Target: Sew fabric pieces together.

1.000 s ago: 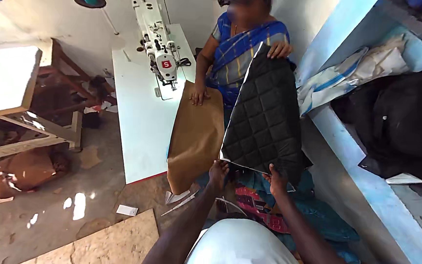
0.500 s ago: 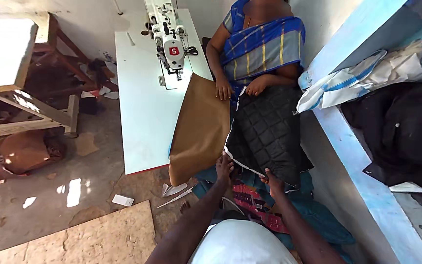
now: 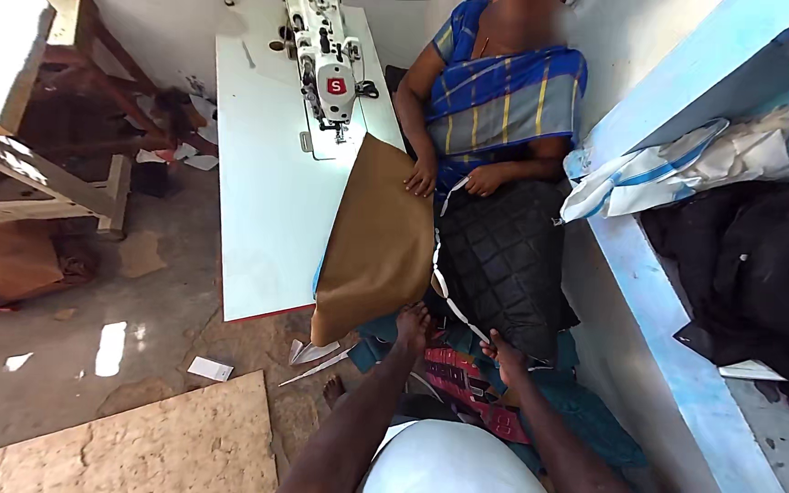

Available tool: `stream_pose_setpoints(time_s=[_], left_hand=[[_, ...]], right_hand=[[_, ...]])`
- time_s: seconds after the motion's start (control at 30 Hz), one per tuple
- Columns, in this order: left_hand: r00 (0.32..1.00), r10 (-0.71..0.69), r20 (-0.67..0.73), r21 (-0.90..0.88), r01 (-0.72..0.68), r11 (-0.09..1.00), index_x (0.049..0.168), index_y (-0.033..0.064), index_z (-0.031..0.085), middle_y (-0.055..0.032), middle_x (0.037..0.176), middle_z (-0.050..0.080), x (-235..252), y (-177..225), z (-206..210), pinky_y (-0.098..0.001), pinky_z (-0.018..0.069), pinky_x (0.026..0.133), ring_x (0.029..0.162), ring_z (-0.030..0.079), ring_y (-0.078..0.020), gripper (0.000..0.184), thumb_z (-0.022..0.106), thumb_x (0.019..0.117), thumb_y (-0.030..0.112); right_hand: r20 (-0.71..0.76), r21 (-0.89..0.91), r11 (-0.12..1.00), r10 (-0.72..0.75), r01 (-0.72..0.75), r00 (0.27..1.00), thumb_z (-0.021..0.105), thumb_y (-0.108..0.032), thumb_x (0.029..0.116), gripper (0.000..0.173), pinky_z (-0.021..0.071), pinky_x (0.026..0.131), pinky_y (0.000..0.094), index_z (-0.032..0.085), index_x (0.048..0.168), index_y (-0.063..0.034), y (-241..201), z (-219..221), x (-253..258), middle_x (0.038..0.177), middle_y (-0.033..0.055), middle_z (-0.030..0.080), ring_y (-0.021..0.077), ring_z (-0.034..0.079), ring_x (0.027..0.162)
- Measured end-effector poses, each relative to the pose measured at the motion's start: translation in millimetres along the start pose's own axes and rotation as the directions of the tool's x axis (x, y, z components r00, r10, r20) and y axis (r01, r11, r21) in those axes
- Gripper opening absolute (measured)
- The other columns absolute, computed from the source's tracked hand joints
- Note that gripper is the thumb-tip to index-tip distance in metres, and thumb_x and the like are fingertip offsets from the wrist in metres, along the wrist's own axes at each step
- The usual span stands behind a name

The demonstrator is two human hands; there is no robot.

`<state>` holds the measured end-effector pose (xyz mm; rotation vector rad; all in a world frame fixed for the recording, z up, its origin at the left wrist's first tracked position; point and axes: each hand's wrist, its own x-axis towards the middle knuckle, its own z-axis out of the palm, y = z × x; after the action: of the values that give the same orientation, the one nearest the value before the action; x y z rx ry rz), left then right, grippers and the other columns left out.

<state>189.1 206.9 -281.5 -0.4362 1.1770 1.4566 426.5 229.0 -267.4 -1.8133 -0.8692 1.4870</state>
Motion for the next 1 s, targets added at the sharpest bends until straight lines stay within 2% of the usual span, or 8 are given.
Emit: stream_pose_setpoints(time_s=[0.2, 0.3, 0.37, 0.47, 0.57, 0.7, 0.87, 1.0], left_hand=[[0.999, -0.025, -0.02, -0.166, 0.021, 0.986, 0.141, 0.0028, 0.048, -0.0145, 0.141, 0.055, 5.0, 5.8, 8.9, -0.0386, 0.0493, 0.099, 0.122, 0.058, -0.023, 0.043, 0.049, 0.107, 0.03], [1.0, -0.024, -0.015, -0.167, 0.022, 0.986, 0.143, 0.0057, 0.045, -0.0122, 0.133, 0.058, 8.7, 6.7, 4.8, -0.0365, 0.0516, 0.094, 0.113, 0.061, -0.0204, 0.048, 0.045, 0.109, 0.04], [1.0, -0.02, 0.003, -0.166, 0.02, 0.986, 0.145, 0.0076, 0.045, -0.0104, 0.134, 0.06, 8.8, 4.9, -1.5, -0.0355, 0.0519, 0.093, 0.112, 0.063, -0.0186, 0.046, 0.046, 0.1093, 0.037], [1.0, 0.012, 0.014, -0.189, -0.009, 0.982, 0.14, 0.0073, 0.048, -0.0088, 0.127, 0.064, 10.2, 5.4, -8.3, -0.0335, 0.0535, 0.089, 0.106, 0.064, -0.0166, 0.038, 0.049, 0.1086, 0.029], [1.0, -0.001, 0.005, -0.226, 0.002, 0.974, 0.134, 0.0059, 0.052, -0.0092, 0.118, 0.067, 6.7, 12.0, -6.7, -0.0328, 0.0552, 0.083, 0.097, 0.067, -0.0167, 0.032, 0.052, 0.1072, 0.023], [0.988, -0.028, 0.152, -0.25, 0.066, 0.966, 0.131, 0.0067, 0.057, -0.0072, 0.122, 0.069, 6.0, 22.2, -3.1, -0.0329, 0.0551, 0.09, 0.105, 0.068, -0.0163, 0.03, 0.051, 0.1077, 0.025], [0.981, -0.055, 0.188, -0.331, 0.116, 0.936, 0.12, 0.0068, 0.061, -0.0064, 0.105, 0.07, 16.0, 21.3, 12.5, -0.0325, 0.0577, 0.08, 0.09, 0.068, -0.016, 0.032, 0.051, 0.1067, 0.034], [0.994, -0.035, 0.105, -0.415, 0.076, 0.907, 0.112, 0.0073, 0.062, -0.0086, 0.093, 0.067, 14.4, 19.7, 24.6, -0.0384, 0.0569, 0.072, 0.08, 0.065, -0.0195, 0.031, 0.054, 0.1044, 0.036]], right_hand=[[0.294, -0.361, 0.878, 0.427, -0.314, 0.855, 0.041, -0.057, 0.1064, 0.062, 0.058, 0.068, 0.0388, 0.059, 0.119, 0.0015, -12.8, 19.5, -44.6, 0.088, 0.0125, 0.069, 0.0222, 0.067, 0.072], [0.347, -0.683, 0.649, -0.114, 0.334, 0.931, 0.069, -0.042, 0.0964, 0.041, 0.0578, 0.078, 0.0428, 0.069, 0.111, -0.0035, -49.0, 68.1, -79.8, 0.093, 0.0091, 0.07, 0.0215, 0.068, 0.083], [0.428, -0.669, 0.354, -0.535, 0.653, 0.729, 0.081, -0.037, 0.0867, 0.053, 0.0525, 0.098, 0.0556, 0.066, 0.125, -0.0032, -67.4, 96.4, -68.6, 0.121, 0.0165, 0.067, 0.0335, 0.064, 0.112], [0.551, -0.68, 0.049, -0.623, 0.731, 0.555, 0.083, -0.034, 0.0858, 0.068, 0.0462, 0.105, 0.0593, 0.056, 0.14, -0.0034, -88.8, 134.6, -33.7, 0.142, 0.0205, 0.056, 0.0404, 0.054, 0.13], [0.523, -0.67, 0.117, -0.627, 0.733, 0.577, 0.071, -0.017, 0.0937, 0.027, 0.0577, 0.09, 0.0509, 0.072, 0.118, -0.0047, -99.3, 153.3, -4.6, 0.115, 0.017, 0.069, 0.0335, 0.068, 0.106], [0.358, -0.544, 0.34, -0.733, 0.767, 0.579, 0.07, -0.019, 0.0972, 0.022, 0.0585, 0.08, 0.0513, 0.071, 0.108, -0.0002, -110.5, 138.4, -32.2, 0.111, 0.0167, 0.068, 0.0311, 0.068, 0.092], [0.409, -0.383, 0.229, -0.826, 0.895, 0.387, 0.072, -0.018, 0.0944, 0.018, 0.0604, 0.086, 0.0387, 0.075, 0.11, -0.008, -85.4, 140.6, -47.4, 0.116, 0.0098, 0.069, 0.0198, 0.069, 0.101], [0.525, -0.431, 0.164, -0.754, 0.887, 0.394, 0.075, -0.012, 0.0912, 0.022, 0.0591, 0.091, 0.043, 0.077, 0.113, -0.0089, -65.8, 152.5, -28.3, 0.117, 0.0112, 0.07, 0.024, 0.069, 0.105]])
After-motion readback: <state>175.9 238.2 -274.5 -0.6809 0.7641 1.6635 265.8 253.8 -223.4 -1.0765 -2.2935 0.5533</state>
